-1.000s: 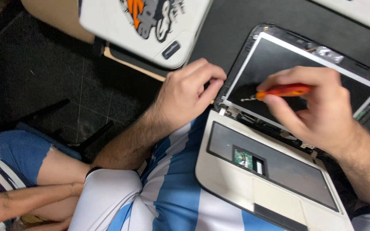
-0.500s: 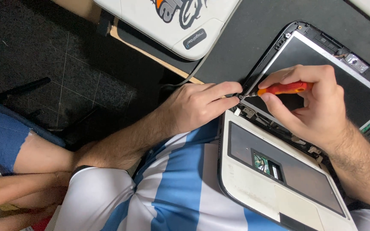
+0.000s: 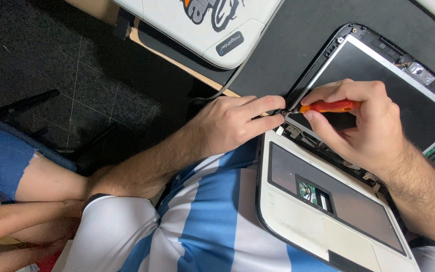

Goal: The person removes the old laptop screen by unscrewing it and detaching the ribbon cable. They then install a new screen by connecting the cable and securing it with screws using a screwdriver.

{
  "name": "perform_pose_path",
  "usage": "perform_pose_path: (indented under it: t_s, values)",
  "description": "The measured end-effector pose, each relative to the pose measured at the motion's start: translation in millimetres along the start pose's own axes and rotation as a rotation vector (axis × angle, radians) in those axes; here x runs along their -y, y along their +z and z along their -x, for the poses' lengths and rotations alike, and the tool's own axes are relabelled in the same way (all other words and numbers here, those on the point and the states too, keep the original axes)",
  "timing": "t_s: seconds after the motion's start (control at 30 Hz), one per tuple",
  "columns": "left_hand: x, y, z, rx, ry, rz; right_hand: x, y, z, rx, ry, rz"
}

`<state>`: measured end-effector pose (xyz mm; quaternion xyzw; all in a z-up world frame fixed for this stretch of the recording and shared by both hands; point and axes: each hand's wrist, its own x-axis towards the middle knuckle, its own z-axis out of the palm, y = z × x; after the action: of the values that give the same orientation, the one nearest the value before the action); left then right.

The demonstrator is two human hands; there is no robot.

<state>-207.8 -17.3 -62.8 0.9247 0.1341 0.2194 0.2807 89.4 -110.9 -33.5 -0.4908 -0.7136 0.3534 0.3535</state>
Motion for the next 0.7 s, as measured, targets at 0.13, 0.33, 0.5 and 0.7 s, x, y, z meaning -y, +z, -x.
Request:
perform_pose_path:
  t_s: [0.13, 0.33, 0.5, 0.7]
  values:
    - [0.9, -0.8, 0.6, 0.018, -0.003, -0.004, 3.1, 1.7, 4.5, 0.031, 0.051, 0.037]
    - [-0.1, 1.2, 2.5, 0.017, -0.004, -0.017, 20.6, -6.7, 1.5, 0.198, 0.054, 0.244]
    - [-0.8, 2.1, 1.9, 0.006, -0.022, -0.006, 58.3, -22.8, -20.6, 0.272, -0.114, 0.335]
    - [-0.3, 2.3, -1.3, -0.031, -0.024, -0.002, 78.0, -24.8, -22.9, 0.42, -0.224, 1.053]
